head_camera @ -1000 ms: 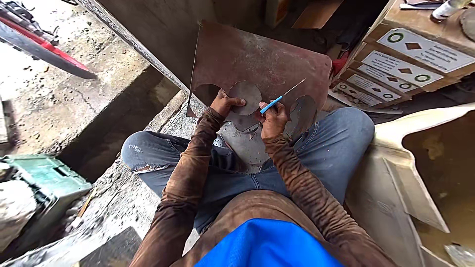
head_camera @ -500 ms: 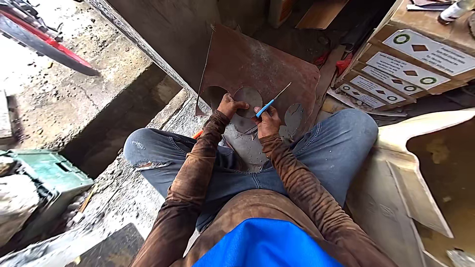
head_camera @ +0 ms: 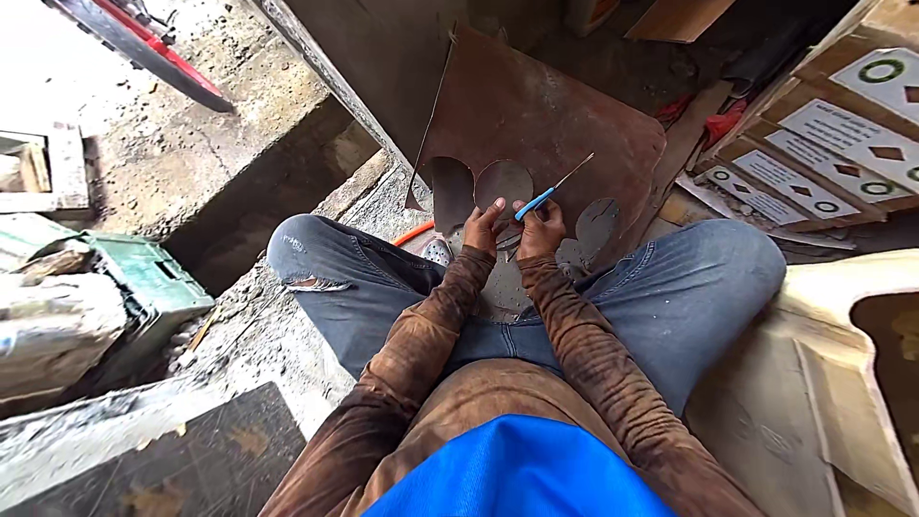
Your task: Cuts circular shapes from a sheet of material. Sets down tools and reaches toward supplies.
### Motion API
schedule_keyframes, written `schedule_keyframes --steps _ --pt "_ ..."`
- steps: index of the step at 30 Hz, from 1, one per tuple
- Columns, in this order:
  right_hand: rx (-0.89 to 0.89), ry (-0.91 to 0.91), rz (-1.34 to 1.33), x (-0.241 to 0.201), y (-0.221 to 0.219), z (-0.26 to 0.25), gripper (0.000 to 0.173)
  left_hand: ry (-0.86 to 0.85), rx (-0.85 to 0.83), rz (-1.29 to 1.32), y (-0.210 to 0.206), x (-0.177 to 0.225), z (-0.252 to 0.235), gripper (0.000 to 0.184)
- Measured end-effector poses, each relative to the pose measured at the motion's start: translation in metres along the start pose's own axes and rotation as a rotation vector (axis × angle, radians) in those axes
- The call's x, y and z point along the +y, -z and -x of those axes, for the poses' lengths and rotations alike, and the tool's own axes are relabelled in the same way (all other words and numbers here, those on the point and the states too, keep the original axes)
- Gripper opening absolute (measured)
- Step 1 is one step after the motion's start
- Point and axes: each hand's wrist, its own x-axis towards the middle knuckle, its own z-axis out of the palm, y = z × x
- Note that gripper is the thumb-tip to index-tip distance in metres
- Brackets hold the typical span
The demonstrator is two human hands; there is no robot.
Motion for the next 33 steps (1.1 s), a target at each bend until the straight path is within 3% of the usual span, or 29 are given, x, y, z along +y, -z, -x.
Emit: schedule_keyframes --steps 3,7,12,17,20,26,30,33 --pt "-0.006 0.038 0.028 0.005 0.000 0.000 0.049 -0.111 0.069 0.085 -0.019 0.004 -0.013 0.033" --pt "-0.016 0.037 0.101 0.005 0.000 0.002 0.051 -0.202 0.191 -0.032 -0.031 0.012 -0.016 0.024" --pt "-0.222 0.053 0.337 0.001 0.013 0.005 0.055 -0.225 0.261 -0.156 -0.017 0.035 -0.025 0.031" --pt "-0.489 -0.002 0.274 -0.054 0.031 0.027 0.029 -0.143 0.314 -0.017 -0.006 0.067 -0.030 0.037" --pt "-0.669 0.005 0.180 -0.069 0.053 0.038 0.036 -0.097 0.282 0.027 -0.006 0.075 -0.022 0.039" --pt "-0.789 0.019 0.205 -0.055 0.079 0.063 0.062 -0.088 0.197 0.107 -0.015 0.081 -0.005 0.033" --pt "-0.881 0.086 0.246 -0.058 0.078 0.071 0.062 -0.153 0.141 0.122 -0.029 0.086 0.007 0.032" --pt "-0.888 0.028 0.172 -0.060 0.080 0.075 0.063 -0.193 0.121 0.148 -0.033 0.091 0.013 0.032"
